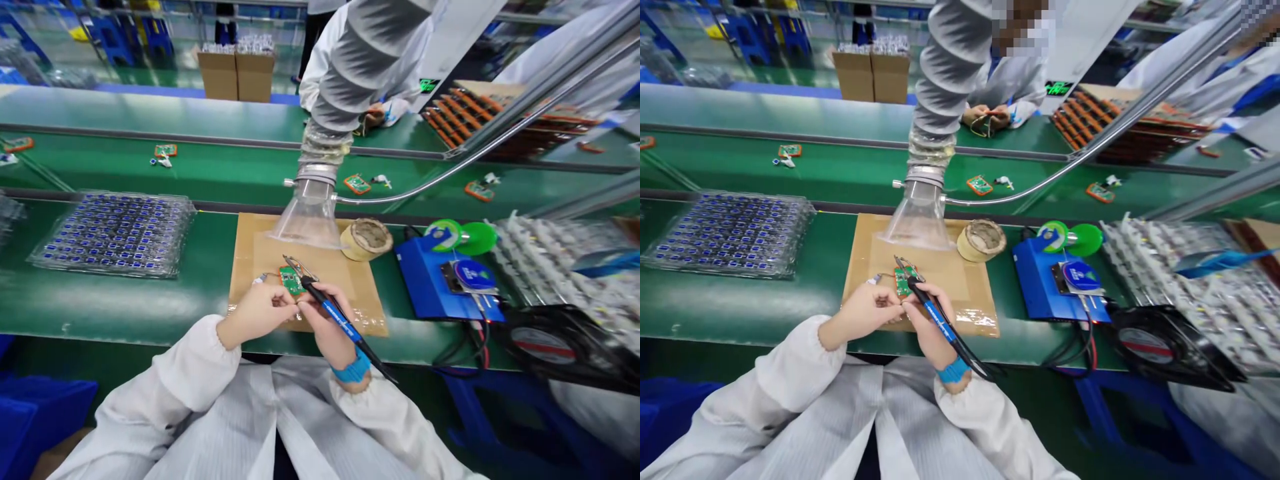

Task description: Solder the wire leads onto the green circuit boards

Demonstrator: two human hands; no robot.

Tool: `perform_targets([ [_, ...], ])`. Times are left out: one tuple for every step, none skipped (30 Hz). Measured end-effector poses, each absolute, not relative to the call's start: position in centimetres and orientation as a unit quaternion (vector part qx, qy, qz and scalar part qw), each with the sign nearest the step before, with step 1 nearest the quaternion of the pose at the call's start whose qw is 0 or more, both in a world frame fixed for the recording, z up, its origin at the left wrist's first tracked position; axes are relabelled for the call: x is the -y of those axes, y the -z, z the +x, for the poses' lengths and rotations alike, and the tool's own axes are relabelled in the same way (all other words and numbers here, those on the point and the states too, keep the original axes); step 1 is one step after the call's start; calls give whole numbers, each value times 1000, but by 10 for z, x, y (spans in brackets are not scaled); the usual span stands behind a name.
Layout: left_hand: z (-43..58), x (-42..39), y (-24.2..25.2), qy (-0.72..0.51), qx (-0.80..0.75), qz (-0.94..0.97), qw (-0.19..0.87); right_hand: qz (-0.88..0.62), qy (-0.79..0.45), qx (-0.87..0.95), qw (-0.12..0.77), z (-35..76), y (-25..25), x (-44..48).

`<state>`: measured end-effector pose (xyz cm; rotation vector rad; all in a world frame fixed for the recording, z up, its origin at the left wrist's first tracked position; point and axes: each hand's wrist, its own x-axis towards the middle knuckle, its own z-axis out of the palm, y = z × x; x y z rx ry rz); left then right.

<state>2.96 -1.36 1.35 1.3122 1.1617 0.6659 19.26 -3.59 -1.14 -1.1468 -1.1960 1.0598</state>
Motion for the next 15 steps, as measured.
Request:
perform_targets([
  [29, 13, -14, -289, -497, 570, 587, -487, -446, 503, 557, 192, 11, 35],
  [28, 12, -14, -294, -495, 572, 585, -489, -444, 500, 560, 191, 10, 34],
  [26, 11, -15, -299, -493, 569, 586, -490, -442, 497, 563, 191, 9, 34],
  [25, 11, -15, -304, -493, 562, 590, -492, -440, 494, 566, 190, 8, 33],
  [24, 10, -14, -308, -495, 554, 594, -494, -441, 491, 567, 190, 7, 32],
  [23, 10, -13, -310, -498, 547, 598, -494, -442, 488, 567, 190, 7, 31],
  [23, 10, -12, -309, -500, 543, 600, -494, -445, 486, 568, 190, 6, 30],
  [23, 9, -10, -306, -500, 542, 602, -493, -447, 484, 568, 189, 6, 29],
  [23, 10, -8, -304, -501, 543, 602, -492, -448, 483, 570, 189, 6, 29],
  [23, 10, -6, -301, -501, 547, 599, -491, -448, 482, 571, 189, 6, 29],
  [22, 9, -5, -297, -503, 552, 595, -492, -446, 483, 571, 188, 7, 29],
  [22, 9, -5, -292, -504, 562, 587, -494, -443, 484, 571, 188, 8, 29],
  [20, 8, -5, -285, -506, 575, 577, -498, -439, 486, 569, 187, 9, 29],
  [18, 5, -7, -274, -507, 594, 561, -502, -435, 489, 565, 187, 11, 30],
  [15, 1, -10, -262, -509, 618, 539, -506, -433, 491, 561, 186, 14, 30],
])
